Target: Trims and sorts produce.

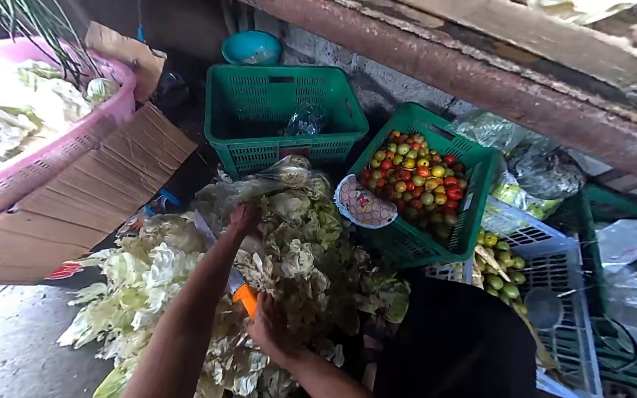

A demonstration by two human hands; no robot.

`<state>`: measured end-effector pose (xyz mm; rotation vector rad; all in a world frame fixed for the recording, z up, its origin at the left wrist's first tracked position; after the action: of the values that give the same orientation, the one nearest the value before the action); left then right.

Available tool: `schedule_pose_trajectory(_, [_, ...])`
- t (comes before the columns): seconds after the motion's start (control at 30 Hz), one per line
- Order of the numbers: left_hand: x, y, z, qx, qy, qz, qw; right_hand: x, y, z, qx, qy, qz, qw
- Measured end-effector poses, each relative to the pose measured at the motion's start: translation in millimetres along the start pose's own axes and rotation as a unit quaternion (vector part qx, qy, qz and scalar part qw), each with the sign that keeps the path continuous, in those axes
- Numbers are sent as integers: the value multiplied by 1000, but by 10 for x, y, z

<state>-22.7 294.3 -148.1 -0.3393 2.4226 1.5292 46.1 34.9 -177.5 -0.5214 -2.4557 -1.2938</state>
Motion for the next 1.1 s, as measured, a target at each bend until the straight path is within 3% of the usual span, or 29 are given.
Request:
schedule_pose_trajectory(0.17, [-270,444,78,-44,50,-36,997,-33,-3,-5,39,-6,6,999])
schedule_pose_trajectory(0.3, [-395,629,254,-34,40,-29,998,-327,276,-313,103,-12,105,989])
schedule_pose_trajectory(0.43, [-319,754,460,0,-34,-2,999,-838,1275,-863,131,-52,23,990])
schedule_pose_trajectory(0.53, [-189,834,478,-6,-40,-3,999,-1286,2202,-1272,110,-54,-82,989])
schedule_pose_trajectory(0.63, [-116,692,438,-87,-14,-35,996,-1734,2895,-1585,30,-28,-97,994])
schedule_pose_trajectory(0.7, [-152,562,472,-143,11,-66,987,-1994,3134,-1630,9,-58,-22,998])
schedule_pose_trajectory(0.8, [-165,369,585,-140,91,-79,983,-2060,3184,-1612,-48,-107,125,985])
schedule_pose_trajectory(0.9, [-288,257,731,-122,150,-40,980,-2037,3182,-1600,-125,-84,204,967])
schedule_pose_trajectory(1.03, [-343,106,963,-141,196,-6,970,-2058,3188,-1567,-167,-74,176,967])
schedule_pose_trajectory(1.1, [-390,81,949,-155,166,20,974,-2052,3172,-1569,-169,-74,139,973])
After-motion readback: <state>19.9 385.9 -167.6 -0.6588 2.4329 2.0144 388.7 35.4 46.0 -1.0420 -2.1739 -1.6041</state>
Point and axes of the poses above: each hand's wrist, its own z-axis towards the middle knuckle, its own y-axis out of the back of the hand, x = y × z, the point moved 3 cm from there along z, towards the middle knuckle, and after that the axes turned 3 degrees about -z, right-handed, at the moved point
